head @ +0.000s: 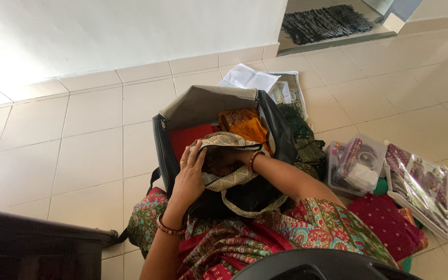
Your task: The person places clothes and small bags into a larger black bag by hand while sitting on the floor.
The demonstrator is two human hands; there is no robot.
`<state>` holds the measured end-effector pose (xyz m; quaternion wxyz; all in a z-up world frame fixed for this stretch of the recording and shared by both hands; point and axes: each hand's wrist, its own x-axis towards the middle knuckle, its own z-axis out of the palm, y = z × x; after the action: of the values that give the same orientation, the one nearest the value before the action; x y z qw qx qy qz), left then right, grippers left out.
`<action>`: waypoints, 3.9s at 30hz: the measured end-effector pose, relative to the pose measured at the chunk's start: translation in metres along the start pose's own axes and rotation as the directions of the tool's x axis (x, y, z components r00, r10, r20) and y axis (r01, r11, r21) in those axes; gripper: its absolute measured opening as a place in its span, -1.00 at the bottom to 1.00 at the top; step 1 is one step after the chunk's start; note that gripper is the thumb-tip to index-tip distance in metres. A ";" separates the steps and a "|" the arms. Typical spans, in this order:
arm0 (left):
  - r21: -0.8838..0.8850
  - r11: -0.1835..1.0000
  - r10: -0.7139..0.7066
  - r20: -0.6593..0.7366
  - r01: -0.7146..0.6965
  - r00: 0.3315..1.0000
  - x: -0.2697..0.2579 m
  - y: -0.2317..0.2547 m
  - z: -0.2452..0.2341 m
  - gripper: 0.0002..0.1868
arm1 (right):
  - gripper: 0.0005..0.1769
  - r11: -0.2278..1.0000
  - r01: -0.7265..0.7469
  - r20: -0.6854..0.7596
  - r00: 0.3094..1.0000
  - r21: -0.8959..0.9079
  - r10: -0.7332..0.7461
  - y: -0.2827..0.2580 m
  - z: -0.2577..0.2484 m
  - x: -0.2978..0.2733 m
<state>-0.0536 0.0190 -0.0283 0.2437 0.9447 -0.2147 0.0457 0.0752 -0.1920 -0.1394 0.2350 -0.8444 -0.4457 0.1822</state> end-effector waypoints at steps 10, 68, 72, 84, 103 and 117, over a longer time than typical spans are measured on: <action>-0.088 0.995 0.030 -0.074 -0.036 0.997 -0.001 -0.009 0.001 -0.01 | -0.44 0.981 -0.035 -0.033 0.999 -0.190 0.029 -0.001 0.003 0.025; 0.112 0.949 -0.261 -0.248 0.295 0.933 -0.025 -0.021 0.021 -0.73 | -0.66 0.986 0.063 -0.568 0.811 -0.152 -0.139 -0.111 -0.012 -0.082; 0.015 0.993 -0.112 -0.277 0.121 0.954 -0.013 0.003 -0.002 -0.43 | -0.73 0.962 -0.235 -0.832 0.554 -0.142 0.012 -0.049 -0.034 -0.132; -0.154 0.982 0.105 -0.017 -0.106 0.994 0.108 0.094 0.085 -0.62 | -0.63 0.820 -0.292 -0.668 0.477 0.492 0.571 -0.019 -0.023 -0.175; -0.798 0.599 -0.116 -0.167 -0.065 0.979 0.074 0.052 0.143 -0.88 | -0.59 0.955 0.013 -0.734 0.642 0.297 0.219 -0.044 -0.003 -0.154; -0.527 0.842 -0.061 -0.298 -0.111 0.953 0.061 0.069 0.100 -0.84 | -0.75 0.879 -0.013 -0.672 0.640 0.476 0.373 -0.042 -0.005 -0.141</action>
<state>-0.0302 -0.1065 -0.0736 0.5282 0.8168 -0.1915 0.1312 -0.0255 -0.2912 -0.0980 0.5545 -0.8138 -0.1625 -0.0622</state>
